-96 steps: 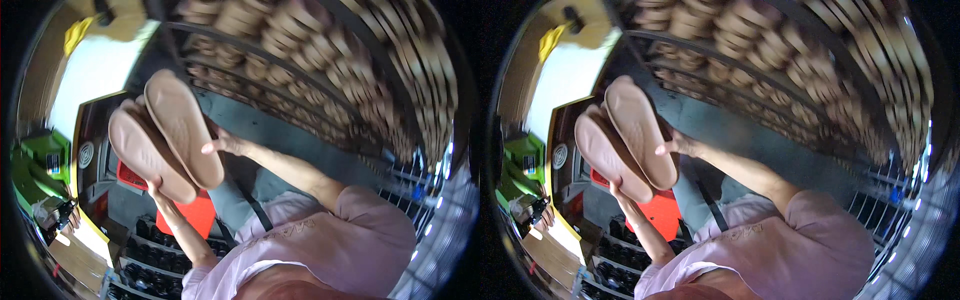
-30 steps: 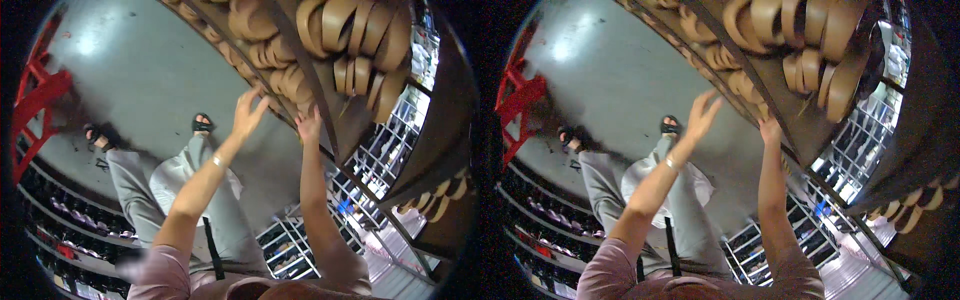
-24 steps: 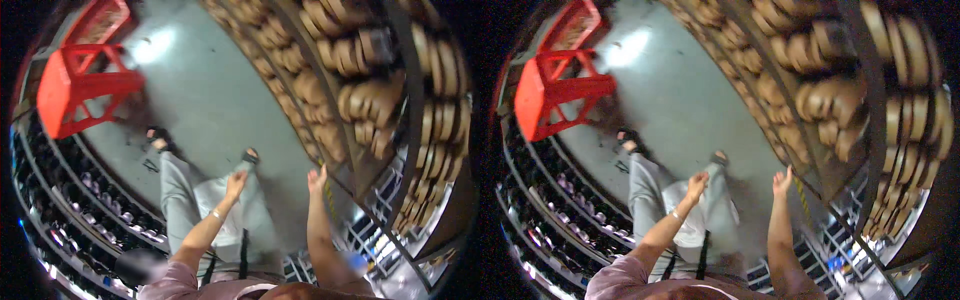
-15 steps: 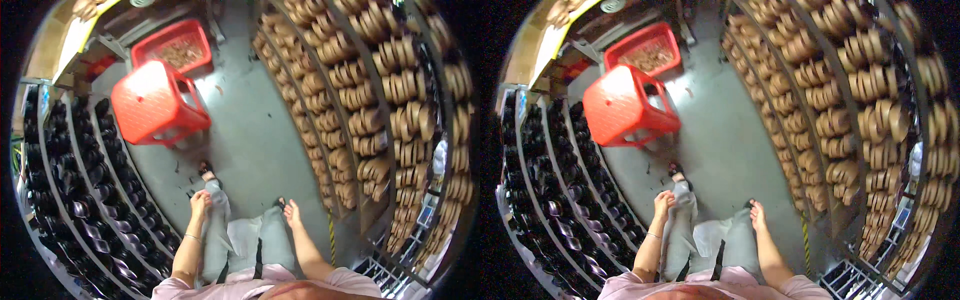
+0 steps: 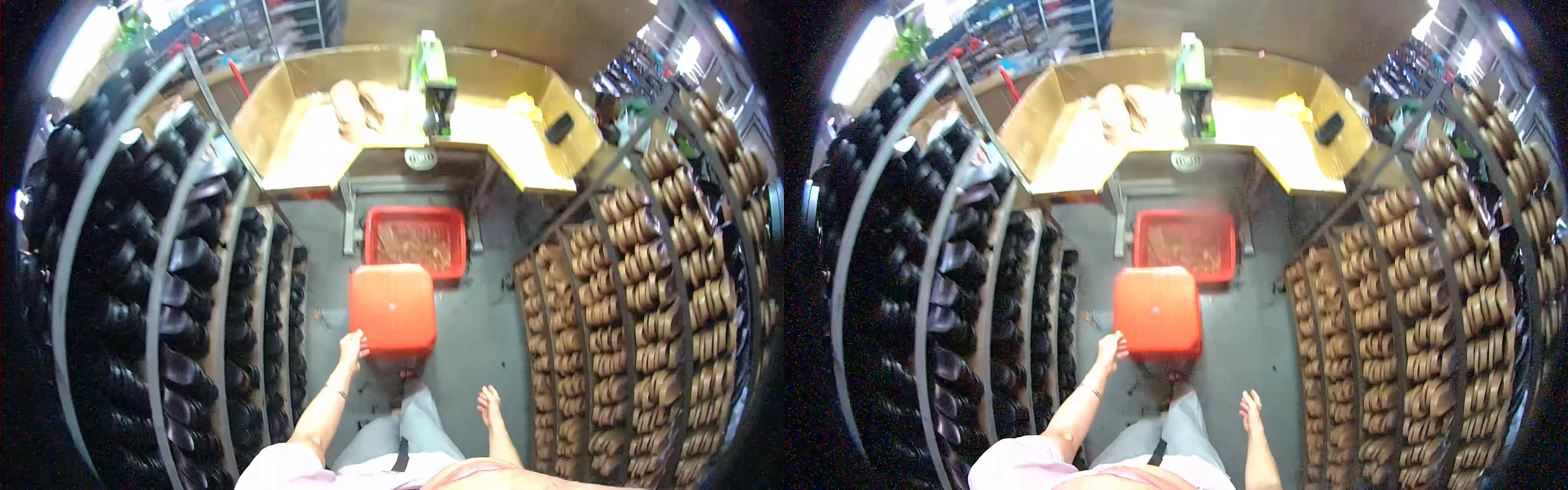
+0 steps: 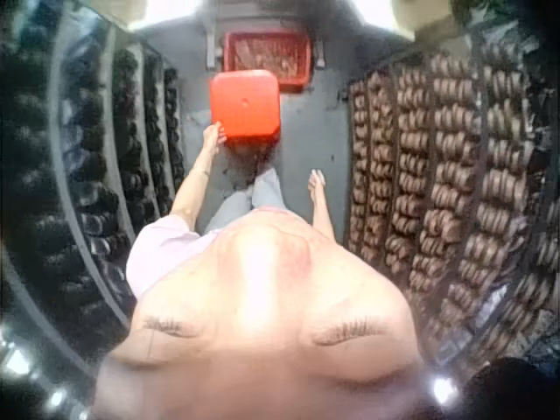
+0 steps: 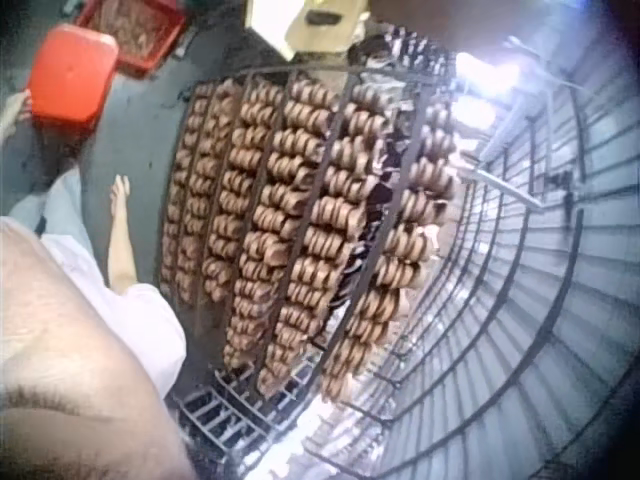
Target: The person picks up brown slip-on sandals from a shelf and a red basket, then uses a green grinding machine to smooth the edges and surfaces of the soles. The person handles the sandals one at a time, rotating them against the grinding wheel, and places the finished items on a nearby table.
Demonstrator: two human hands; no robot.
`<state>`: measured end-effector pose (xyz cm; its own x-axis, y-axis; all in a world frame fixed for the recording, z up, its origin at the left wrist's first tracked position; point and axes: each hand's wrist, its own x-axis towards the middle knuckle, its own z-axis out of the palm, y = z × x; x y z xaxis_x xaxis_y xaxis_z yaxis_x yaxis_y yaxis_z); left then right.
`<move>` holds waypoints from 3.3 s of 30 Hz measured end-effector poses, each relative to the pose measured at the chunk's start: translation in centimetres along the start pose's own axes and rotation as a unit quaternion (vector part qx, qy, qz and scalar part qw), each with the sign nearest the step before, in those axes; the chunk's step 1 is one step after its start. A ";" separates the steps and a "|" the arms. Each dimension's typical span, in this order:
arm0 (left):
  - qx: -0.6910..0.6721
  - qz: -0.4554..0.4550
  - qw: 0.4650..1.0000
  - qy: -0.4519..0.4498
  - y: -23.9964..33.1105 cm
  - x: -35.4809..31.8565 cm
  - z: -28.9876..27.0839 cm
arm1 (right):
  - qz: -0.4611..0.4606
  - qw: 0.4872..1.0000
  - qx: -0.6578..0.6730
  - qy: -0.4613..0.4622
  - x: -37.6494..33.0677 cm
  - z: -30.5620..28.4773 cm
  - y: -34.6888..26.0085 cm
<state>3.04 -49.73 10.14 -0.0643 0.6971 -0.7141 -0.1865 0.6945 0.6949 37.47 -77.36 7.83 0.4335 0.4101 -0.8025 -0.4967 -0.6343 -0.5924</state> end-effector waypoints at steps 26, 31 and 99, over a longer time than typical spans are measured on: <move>-0.093 0.192 0.948 -0.237 54.8 43.5 21.0 | -0.368 0.909 0.157 -0.120 26.5 57.4 -56.6; -0.037 0.139 0.959 -0.243 56.3 46.3 23.9 | -0.403 0.894 0.169 -0.100 31.1 58.9 -61.4; 0.438 -0.213 0.556 -0.674 -16.4 -29.2 9.0 | -0.204 0.838 0.443 0.244 -38.1 -0.9 21.4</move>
<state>16.76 -79.86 20.35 0.7052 -0.4732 -0.5280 0.6835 0.2560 0.6836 11.04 -107.11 25.78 0.8514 0.0201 -0.5241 -0.5025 0.3175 -0.8042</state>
